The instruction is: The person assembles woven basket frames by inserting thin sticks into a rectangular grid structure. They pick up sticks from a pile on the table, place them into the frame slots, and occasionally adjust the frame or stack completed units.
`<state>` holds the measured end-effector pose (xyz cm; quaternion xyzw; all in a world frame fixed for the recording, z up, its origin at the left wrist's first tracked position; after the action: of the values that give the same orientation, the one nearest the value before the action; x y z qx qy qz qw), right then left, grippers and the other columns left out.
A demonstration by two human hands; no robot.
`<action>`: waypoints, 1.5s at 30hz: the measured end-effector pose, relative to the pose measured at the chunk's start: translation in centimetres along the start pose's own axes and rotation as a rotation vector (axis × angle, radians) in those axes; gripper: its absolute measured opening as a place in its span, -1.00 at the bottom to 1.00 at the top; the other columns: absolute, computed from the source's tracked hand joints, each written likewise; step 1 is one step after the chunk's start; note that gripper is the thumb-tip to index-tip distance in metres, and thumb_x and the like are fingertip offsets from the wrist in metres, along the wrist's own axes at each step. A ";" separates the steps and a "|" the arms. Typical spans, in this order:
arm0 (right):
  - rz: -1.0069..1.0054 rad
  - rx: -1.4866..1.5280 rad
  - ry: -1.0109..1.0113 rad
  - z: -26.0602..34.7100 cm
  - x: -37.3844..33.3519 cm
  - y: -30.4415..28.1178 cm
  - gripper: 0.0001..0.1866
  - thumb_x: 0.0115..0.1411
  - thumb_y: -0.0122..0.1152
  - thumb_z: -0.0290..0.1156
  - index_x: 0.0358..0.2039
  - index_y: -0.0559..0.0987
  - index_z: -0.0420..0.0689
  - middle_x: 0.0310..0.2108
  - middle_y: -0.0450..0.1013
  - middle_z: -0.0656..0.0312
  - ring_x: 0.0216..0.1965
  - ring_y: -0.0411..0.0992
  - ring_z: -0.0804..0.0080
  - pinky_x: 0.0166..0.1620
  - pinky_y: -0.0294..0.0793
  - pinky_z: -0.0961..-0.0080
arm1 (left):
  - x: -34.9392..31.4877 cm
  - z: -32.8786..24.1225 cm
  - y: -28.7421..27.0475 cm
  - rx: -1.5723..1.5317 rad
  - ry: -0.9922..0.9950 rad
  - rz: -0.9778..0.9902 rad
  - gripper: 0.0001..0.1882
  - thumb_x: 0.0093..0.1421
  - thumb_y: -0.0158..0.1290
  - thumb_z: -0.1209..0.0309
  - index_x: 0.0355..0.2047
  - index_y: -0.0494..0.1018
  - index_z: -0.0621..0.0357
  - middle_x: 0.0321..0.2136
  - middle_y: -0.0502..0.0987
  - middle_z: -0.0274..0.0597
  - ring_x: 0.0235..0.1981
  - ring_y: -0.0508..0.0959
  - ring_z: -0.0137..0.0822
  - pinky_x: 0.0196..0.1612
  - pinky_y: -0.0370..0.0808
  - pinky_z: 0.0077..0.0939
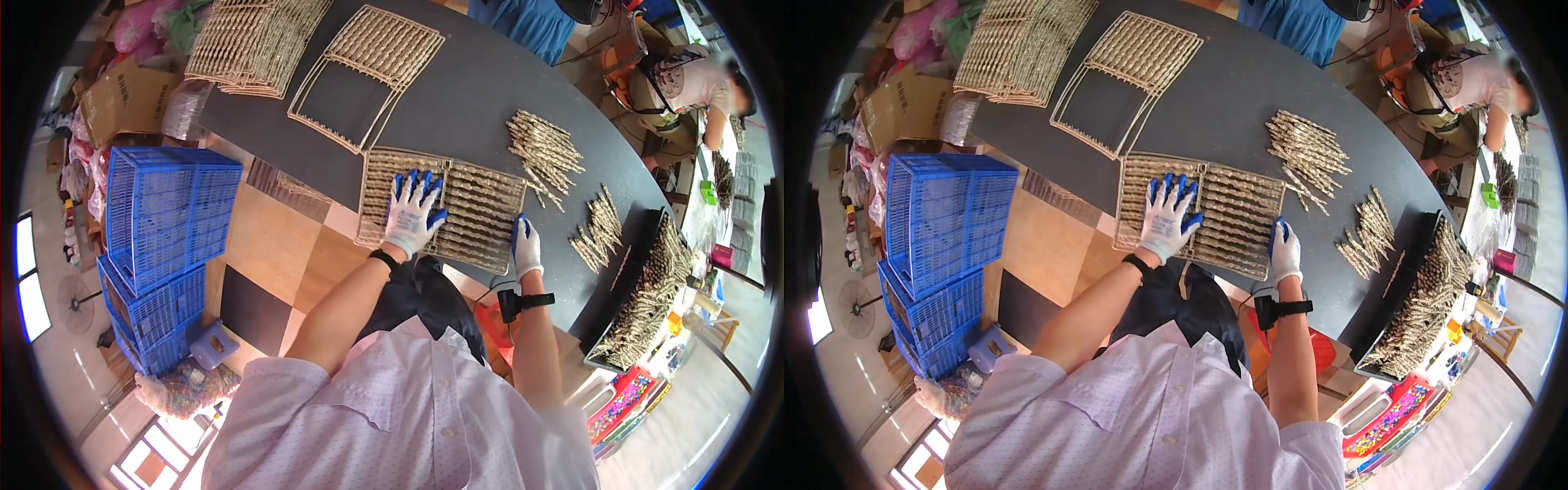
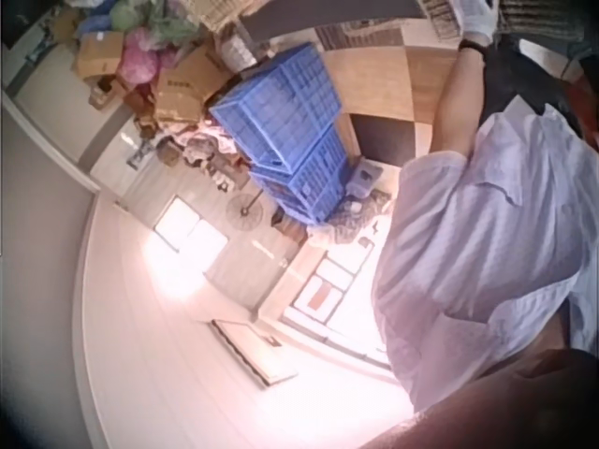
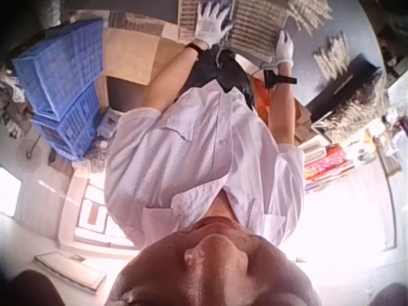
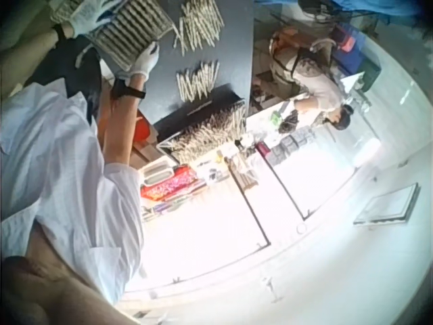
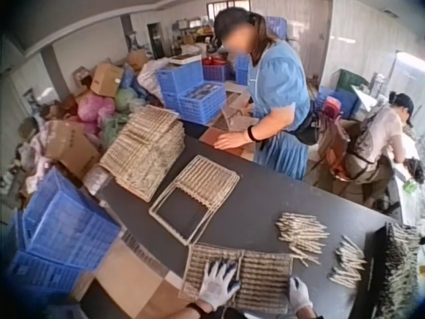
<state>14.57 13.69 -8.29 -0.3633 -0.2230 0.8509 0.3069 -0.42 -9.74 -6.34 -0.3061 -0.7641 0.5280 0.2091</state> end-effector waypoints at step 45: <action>-0.287 -0.238 -0.356 6.2 2.3 1.7 -0.62 0.28 -0.08 -0.09 -0.22 0.50 -0.17 -0.41 0.51 -0.11 -0.34 0.48 -0.10 -0.25 0.43 0.08 | -0.8 -1.7 2.3 0.123 -0.232 0.008 -0.41 0.19 -0.03 0.09 0.21 0.26 -0.02 0.27 0.16 -0.13 0.33 0.02 0.06 0.35 -0.23 0.09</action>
<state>8.03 13.08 -6.47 -0.2061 -0.4213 0.8170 0.3354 1.81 -8.56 -7.87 -0.2325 -0.7483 0.6064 0.1356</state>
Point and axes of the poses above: each hand's wrist, its own x-axis towards the middle knuckle, its own y-axis out of the palm, z = x × y, the point moved 1 cm from there along x, towards the middle knuckle
